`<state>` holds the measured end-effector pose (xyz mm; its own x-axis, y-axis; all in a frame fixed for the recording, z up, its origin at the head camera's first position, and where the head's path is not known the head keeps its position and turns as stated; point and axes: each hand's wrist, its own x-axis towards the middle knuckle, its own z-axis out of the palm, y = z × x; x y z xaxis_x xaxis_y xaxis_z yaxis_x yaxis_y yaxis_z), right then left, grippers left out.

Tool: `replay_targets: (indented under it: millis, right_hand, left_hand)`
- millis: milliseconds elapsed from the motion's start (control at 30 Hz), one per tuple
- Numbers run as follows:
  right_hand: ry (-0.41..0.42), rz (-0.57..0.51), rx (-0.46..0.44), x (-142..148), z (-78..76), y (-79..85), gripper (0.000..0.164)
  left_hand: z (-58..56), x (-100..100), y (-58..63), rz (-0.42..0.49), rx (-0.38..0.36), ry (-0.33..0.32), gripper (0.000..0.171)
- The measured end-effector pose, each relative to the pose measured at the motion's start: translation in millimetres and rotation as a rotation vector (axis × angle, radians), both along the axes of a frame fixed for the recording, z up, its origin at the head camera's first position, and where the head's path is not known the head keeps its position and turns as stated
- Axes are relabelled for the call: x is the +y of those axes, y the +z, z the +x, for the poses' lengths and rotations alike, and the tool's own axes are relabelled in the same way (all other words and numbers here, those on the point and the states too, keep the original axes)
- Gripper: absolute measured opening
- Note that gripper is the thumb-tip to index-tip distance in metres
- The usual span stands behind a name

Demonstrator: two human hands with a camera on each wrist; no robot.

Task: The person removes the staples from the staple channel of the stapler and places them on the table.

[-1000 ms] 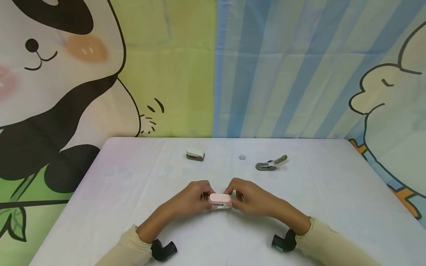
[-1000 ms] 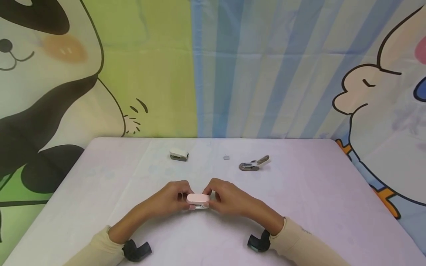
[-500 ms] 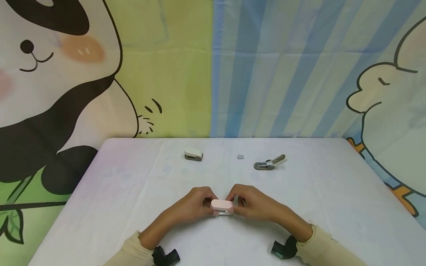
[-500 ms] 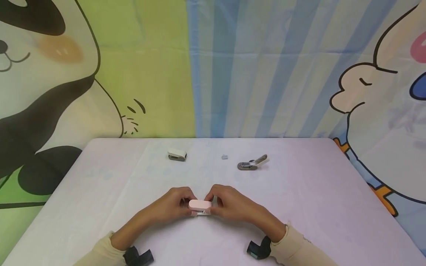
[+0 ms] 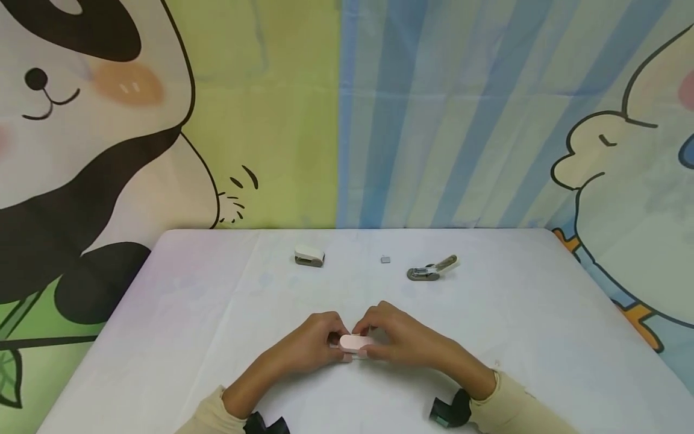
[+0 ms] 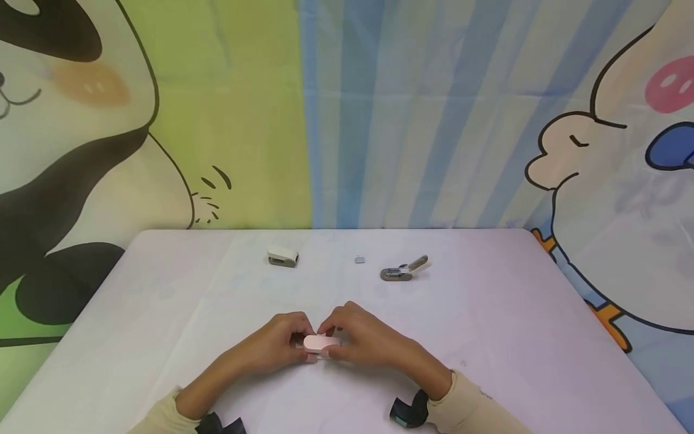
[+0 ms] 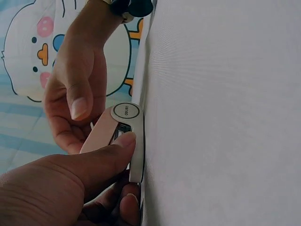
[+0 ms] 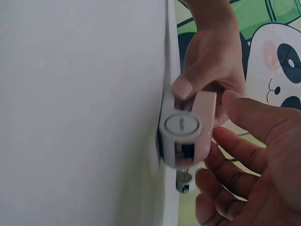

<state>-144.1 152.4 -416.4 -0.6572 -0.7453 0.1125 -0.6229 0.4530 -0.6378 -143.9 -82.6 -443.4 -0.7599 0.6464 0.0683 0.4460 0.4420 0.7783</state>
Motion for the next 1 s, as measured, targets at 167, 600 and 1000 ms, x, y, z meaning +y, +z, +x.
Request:
replay_targets:
  millis: [167, 600, 1000]
  right_hand:
    - [0.063, -0.090, 0.037, -19.0, 4.4, 3.0, 0.019]
    - [0.037, 0.011, 0.157, -32.7, 5.6, 4.3, 0.023]
    - [0.070, -0.022, 0.256, -33.1, 5.3, 3.1, 0.014]
  left_hand:
    - [2.2, 1.7, -0.2, 0.000, 0.027, -0.008, 0.015]
    - [-2.2, -1.4, -3.7, -0.011, 0.058, -0.014, 0.014]
    - [-4.0, -1.0, -4.1, 0.002, 0.071, -0.030, 0.019]
